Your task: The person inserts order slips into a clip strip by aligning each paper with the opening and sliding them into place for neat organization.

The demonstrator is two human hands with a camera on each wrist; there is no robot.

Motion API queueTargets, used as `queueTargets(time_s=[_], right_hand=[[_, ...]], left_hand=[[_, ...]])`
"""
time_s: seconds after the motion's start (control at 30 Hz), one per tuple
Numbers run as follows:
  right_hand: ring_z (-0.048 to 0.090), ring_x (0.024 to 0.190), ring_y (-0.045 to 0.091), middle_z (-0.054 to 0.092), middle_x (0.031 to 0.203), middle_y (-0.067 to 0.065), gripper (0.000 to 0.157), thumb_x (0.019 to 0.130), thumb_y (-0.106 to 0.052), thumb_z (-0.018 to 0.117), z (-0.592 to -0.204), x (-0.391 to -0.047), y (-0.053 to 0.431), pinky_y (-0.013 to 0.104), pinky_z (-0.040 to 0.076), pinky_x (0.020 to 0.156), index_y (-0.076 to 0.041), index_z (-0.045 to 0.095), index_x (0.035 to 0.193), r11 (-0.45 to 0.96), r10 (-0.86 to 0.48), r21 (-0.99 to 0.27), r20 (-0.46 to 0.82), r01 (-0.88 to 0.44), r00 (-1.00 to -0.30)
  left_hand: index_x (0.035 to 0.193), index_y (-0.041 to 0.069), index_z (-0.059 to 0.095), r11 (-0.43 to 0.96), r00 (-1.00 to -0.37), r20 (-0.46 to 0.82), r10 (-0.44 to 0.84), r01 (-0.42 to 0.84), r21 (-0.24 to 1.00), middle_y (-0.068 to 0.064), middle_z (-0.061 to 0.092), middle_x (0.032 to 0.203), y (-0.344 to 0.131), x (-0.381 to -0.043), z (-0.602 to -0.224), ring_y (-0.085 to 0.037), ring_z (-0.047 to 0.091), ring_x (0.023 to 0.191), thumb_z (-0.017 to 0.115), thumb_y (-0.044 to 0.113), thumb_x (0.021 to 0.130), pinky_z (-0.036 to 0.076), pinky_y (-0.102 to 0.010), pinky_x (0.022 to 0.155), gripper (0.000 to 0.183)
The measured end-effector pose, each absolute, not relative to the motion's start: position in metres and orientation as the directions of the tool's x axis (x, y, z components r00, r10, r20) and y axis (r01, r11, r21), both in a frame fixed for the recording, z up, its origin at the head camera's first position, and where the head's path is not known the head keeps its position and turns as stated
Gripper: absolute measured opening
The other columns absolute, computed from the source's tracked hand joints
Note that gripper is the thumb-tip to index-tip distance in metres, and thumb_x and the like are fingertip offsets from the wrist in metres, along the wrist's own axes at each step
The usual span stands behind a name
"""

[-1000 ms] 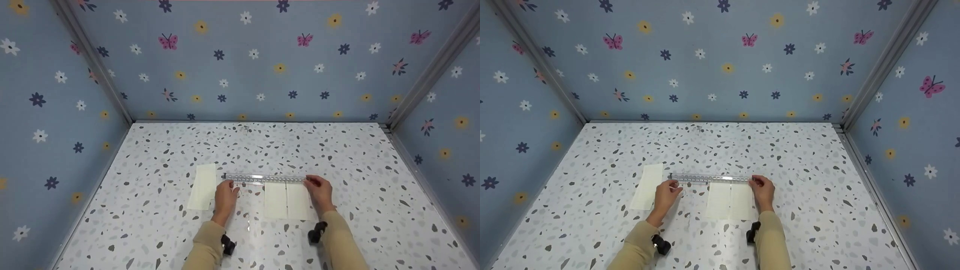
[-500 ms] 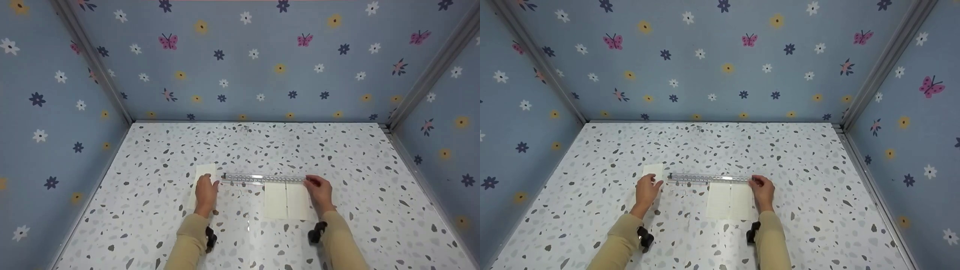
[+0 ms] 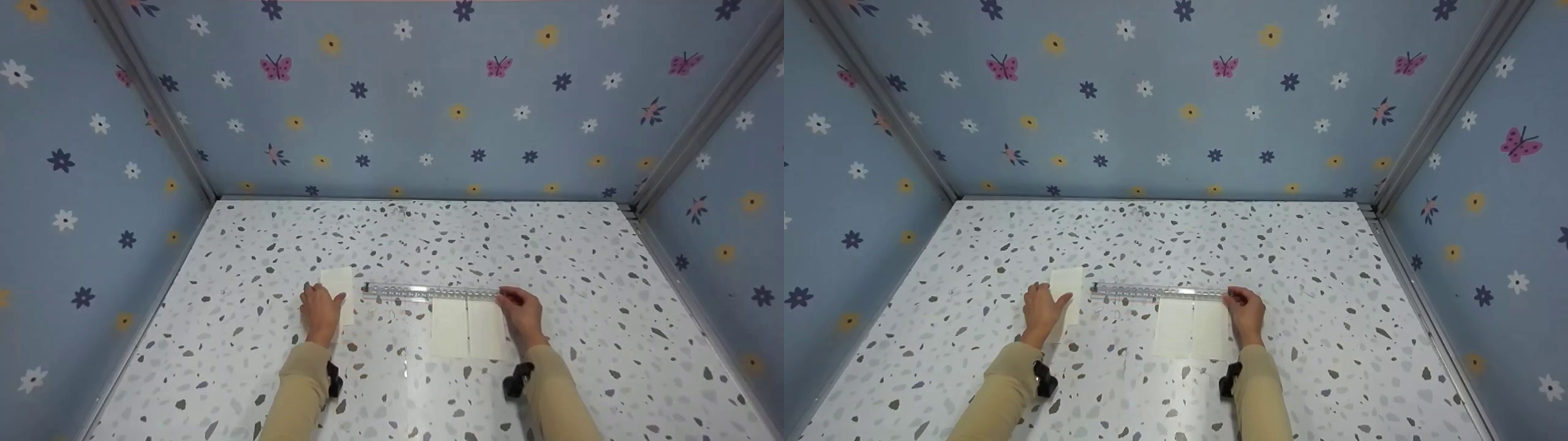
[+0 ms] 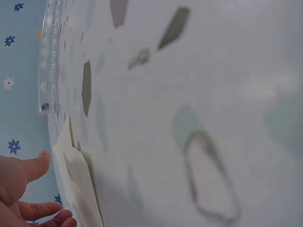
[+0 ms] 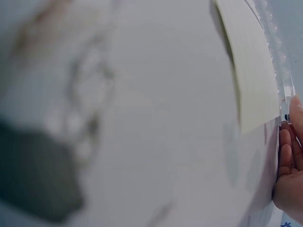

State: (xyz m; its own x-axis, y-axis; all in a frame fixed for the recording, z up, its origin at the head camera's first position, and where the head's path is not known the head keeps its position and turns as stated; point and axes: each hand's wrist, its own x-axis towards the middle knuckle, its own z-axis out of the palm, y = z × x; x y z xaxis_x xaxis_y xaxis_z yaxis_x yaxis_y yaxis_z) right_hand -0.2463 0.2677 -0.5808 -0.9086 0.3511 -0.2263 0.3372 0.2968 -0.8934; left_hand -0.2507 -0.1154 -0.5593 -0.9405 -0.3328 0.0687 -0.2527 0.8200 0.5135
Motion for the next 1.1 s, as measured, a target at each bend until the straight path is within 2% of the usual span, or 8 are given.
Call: queueTargets(time_s=[0.3, 0.47, 0.7, 0.93, 1.1], right_hand=[[0.051, 0.097, 0.020, 0.057, 0.109, 0.010, 0.027, 0.083, -0.011, 0.061, -0.582, -0.242, 0.268, 0.031, 0.040, 0.083, -0.006, 0.060, 0.110, 0.340, 0.333, -0.912, -0.111, 0.229, -0.936], [0.050, 0.099, 0.020, 0.055, 0.111, 0.008, 0.029, 0.083, -0.014, 0.061, -0.582, -0.242, 0.269, 0.032, 0.040, 0.085, -0.009, 0.059, 0.112, 0.334, 0.328, -0.909, -0.138, 0.251, -0.934], [0.049, 0.100, 0.019, 0.055, 0.112, 0.007, 0.030, 0.083, -0.016, 0.061, -0.580, -0.242, 0.269, 0.032, 0.039, 0.086, -0.010, 0.058, 0.113, 0.325, 0.319, -0.908, -0.157, 0.264, -0.934], [0.048, 0.104, 0.020, 0.053, 0.115, 0.008, 0.033, 0.084, -0.016, 0.060, -0.578, -0.242, 0.269, 0.033, 0.038, 0.089, -0.009, 0.057, 0.115, 0.321, 0.321, -0.903, -0.180, 0.286, -0.930], [0.049, 0.100, 0.019, 0.055, 0.111, 0.008, 0.031, 0.082, -0.014, 0.062, -0.581, -0.244, 0.269, 0.032, 0.038, 0.086, -0.009, 0.058, 0.113, 0.336, 0.331, -0.904, -0.149, 0.264, -0.932]], left_hand=[[0.103, -0.016, 0.051, 0.823, -0.933, 0.027, -0.360, -0.304, 0.481, -0.028, 0.046, 0.103, -0.116, -0.256, -0.560, -0.039, 0.045, 0.095, 0.068, 0.038, 0.075, 0.040, -0.048, 0.076, 0.063], [0.107, -0.019, 0.046, 0.828, -0.931, 0.008, -0.364, -0.319, 0.460, -0.030, 0.044, 0.103, -0.116, -0.259, -0.559, -0.040, 0.044, 0.097, 0.070, 0.040, 0.072, 0.040, -0.047, 0.077, 0.072], [0.113, -0.022, 0.040, 0.835, -0.934, 0.013, -0.357, -0.313, 0.453, -0.031, 0.045, 0.103, -0.119, -0.262, -0.560, -0.040, 0.046, 0.097, 0.075, 0.037, 0.067, 0.041, -0.044, 0.080, 0.082], [0.111, -0.022, 0.041, 0.813, -0.934, -0.019, -0.357, -0.321, 0.487, -0.032, 0.046, 0.103, -0.123, -0.264, -0.557, -0.041, 0.047, 0.097, 0.079, 0.031, 0.064, 0.039, -0.043, 0.084, 0.080], [0.111, -0.021, 0.040, 0.806, -0.935, -0.035, -0.352, -0.322, 0.497, -0.033, 0.046, 0.104, -0.124, -0.265, -0.554, -0.042, 0.046, 0.099, 0.080, 0.030, 0.062, 0.038, -0.044, 0.086, 0.081]])
